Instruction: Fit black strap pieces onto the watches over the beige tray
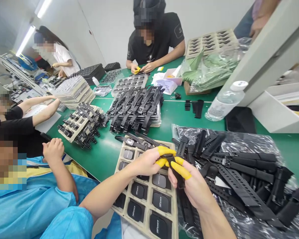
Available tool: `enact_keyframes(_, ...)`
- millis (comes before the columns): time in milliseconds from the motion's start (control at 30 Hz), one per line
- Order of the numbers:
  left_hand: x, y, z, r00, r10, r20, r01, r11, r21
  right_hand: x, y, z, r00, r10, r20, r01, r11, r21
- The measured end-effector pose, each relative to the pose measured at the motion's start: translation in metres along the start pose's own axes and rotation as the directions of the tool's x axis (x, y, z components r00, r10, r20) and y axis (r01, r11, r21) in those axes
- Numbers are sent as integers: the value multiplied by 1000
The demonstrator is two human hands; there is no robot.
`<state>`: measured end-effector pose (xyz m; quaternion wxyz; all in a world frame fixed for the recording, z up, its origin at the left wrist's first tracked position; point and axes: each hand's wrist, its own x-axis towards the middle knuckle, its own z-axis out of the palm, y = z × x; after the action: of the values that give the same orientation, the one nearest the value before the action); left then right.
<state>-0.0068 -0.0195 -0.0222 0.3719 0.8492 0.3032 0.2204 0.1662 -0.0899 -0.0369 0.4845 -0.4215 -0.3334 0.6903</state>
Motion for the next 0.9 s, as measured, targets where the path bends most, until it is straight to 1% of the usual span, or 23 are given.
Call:
enact_keyframes(100, -1, 1, -3, 997, 47, 58, -49, 998, 33, -2, 1, -3, 999, 14, 46, -11, 997, -74)
enact_keyframes(167, -1, 0, -3, 996, 41, 79, -45, 998, 43, -3, 2, -4, 999, 19, 36, -16, 997, -79)
enact_keyframes(233, -1, 0, -2, 998, 14, 67, -17, 999, 43, -3, 4, -4, 999, 38, -4, -38, 999, -38)
enact_keyframes(300, -1, 0, 1, 999, 9, 32, -10, 999, 36, -2, 6, -2, 998, 51, -46, -51, 999, 11)
enact_keyframes(400, -2, -1, 5, 999, 15, -34, -15, 1000, 10, 0, 6, 1, 996, 29, -86, -25, 998, 54)
enact_keyframes(500, -1, -2, 6, 991, -29, -133, 23, 999, -47, 1, 3, 1, 997, 26, -75, -18, 994, 105)
enact_keyframes(567, -1, -3, 5, 984, -39, -173, 27, 997, -75, 1, 1, -1, 998, 23, -57, -15, 990, 140)
enact_keyframes(633, -2, -4, 3, 987, -27, -158, 17, 997, -69, 0, 1, -3, 1000, 19, -22, -16, 988, 156)
enact_keyframes(733, -4, -3, 2, 998, 12, -69, -13, 1000, -17, -1, 4, -1, 999, 17, 47, -23, 991, 129)
enact_keyframes(800, -5, -3, 2, 998, 47, -29, -47, 999, 12, -1, 5, 3, 998, 0, 65, -7, 994, 110)
enact_keyframes(900, -5, -5, 2, 993, 105, -52, -104, 994, 20, 1, 3, 7, 999, -13, 52, 7, 993, 114)
